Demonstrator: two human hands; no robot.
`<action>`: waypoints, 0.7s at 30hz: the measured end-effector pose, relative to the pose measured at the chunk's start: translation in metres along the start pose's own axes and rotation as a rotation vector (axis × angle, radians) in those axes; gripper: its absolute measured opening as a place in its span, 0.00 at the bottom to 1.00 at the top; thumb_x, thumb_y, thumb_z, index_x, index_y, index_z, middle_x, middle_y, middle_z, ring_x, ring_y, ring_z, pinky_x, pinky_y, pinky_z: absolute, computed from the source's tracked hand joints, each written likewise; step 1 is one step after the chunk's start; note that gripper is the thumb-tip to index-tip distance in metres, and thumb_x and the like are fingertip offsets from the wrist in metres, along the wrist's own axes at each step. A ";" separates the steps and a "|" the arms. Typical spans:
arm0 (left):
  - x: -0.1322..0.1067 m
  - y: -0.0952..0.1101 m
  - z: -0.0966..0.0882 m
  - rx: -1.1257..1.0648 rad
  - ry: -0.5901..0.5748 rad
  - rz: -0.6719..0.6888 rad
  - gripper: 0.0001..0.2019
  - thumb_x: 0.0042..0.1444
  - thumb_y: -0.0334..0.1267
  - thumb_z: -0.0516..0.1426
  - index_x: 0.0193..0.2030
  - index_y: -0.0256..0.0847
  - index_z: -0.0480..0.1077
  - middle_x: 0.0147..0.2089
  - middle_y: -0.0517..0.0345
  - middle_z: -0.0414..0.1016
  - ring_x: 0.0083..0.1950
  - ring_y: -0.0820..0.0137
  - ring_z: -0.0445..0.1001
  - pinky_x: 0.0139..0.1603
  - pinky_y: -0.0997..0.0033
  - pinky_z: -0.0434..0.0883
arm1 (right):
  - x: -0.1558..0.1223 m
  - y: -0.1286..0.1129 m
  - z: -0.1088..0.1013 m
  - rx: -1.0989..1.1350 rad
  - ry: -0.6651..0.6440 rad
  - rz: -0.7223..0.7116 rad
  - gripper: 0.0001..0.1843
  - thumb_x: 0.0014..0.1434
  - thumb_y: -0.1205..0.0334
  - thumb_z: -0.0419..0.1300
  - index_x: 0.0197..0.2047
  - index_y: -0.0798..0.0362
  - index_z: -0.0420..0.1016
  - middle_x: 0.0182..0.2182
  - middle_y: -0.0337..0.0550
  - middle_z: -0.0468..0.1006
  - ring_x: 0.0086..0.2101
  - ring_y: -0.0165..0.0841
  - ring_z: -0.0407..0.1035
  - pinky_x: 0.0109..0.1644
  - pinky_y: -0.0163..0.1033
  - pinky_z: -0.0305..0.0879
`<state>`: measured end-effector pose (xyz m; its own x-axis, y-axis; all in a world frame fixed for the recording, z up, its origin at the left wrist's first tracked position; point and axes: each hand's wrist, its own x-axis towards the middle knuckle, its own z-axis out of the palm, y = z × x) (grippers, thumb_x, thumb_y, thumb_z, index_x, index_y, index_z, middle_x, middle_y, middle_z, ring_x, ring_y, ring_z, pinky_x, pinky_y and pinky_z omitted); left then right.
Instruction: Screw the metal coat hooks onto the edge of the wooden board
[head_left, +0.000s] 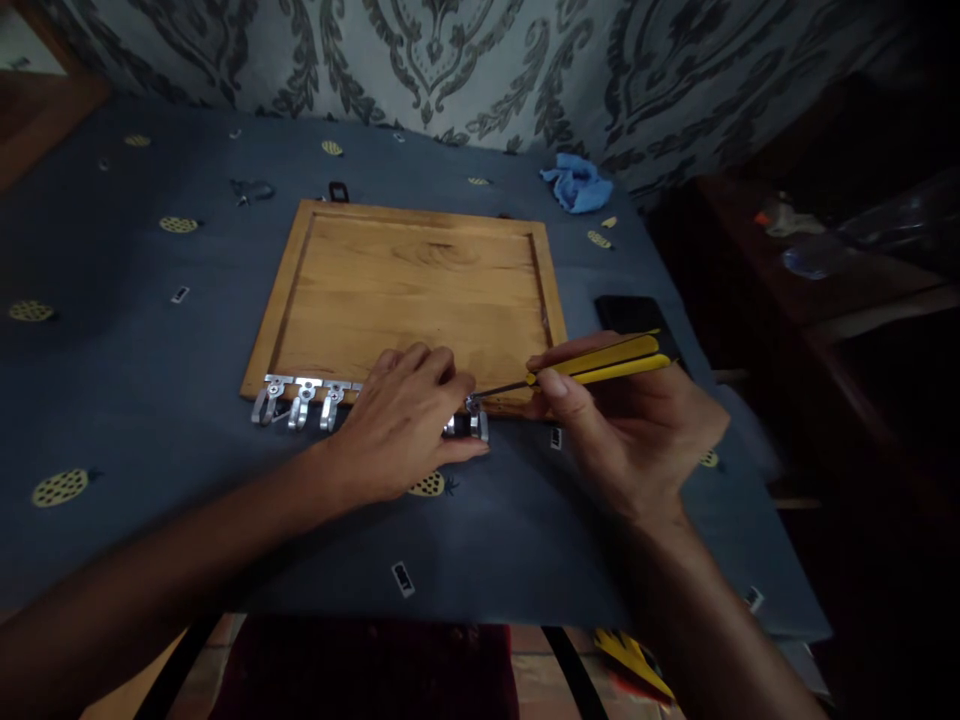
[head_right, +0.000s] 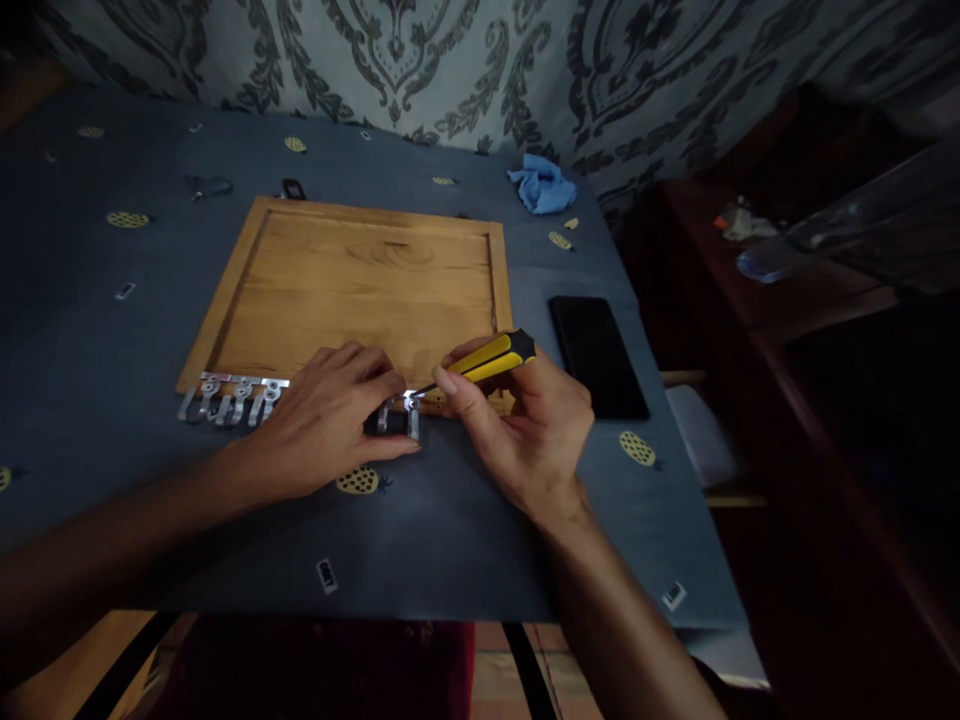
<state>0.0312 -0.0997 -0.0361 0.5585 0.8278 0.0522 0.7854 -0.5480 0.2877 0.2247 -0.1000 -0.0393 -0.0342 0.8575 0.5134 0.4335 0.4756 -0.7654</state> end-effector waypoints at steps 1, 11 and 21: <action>0.000 0.000 0.000 -0.001 -0.001 -0.001 0.18 0.58 0.51 0.65 0.47 0.39 0.73 0.48 0.50 0.72 0.53 0.55 0.69 0.51 0.56 0.67 | 0.001 -0.001 -0.001 0.007 -0.016 0.008 0.04 0.60 0.58 0.68 0.37 0.46 0.79 0.32 0.36 0.82 0.23 0.30 0.73 0.26 0.39 0.71; 0.000 0.001 -0.001 0.007 -0.005 -0.004 0.19 0.58 0.51 0.65 0.47 0.39 0.72 0.48 0.51 0.73 0.53 0.56 0.69 0.51 0.57 0.66 | 0.003 0.005 0.000 -0.050 0.007 -0.155 0.08 0.57 0.62 0.71 0.29 0.47 0.76 0.27 0.34 0.77 0.24 0.29 0.70 0.25 0.38 0.66; 0.001 0.002 -0.003 0.007 -0.043 -0.019 0.19 0.59 0.51 0.64 0.48 0.38 0.73 0.48 0.50 0.72 0.55 0.53 0.69 0.53 0.55 0.66 | 0.000 0.003 0.003 -0.099 0.045 -0.187 0.14 0.55 0.60 0.72 0.27 0.49 0.71 0.23 0.34 0.72 0.23 0.30 0.68 0.25 0.39 0.63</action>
<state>0.0322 -0.0998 -0.0330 0.5541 0.8324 0.0057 0.7978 -0.5330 0.2819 0.2236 -0.0978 -0.0427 -0.0831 0.7455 0.6613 0.5098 0.6020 -0.6146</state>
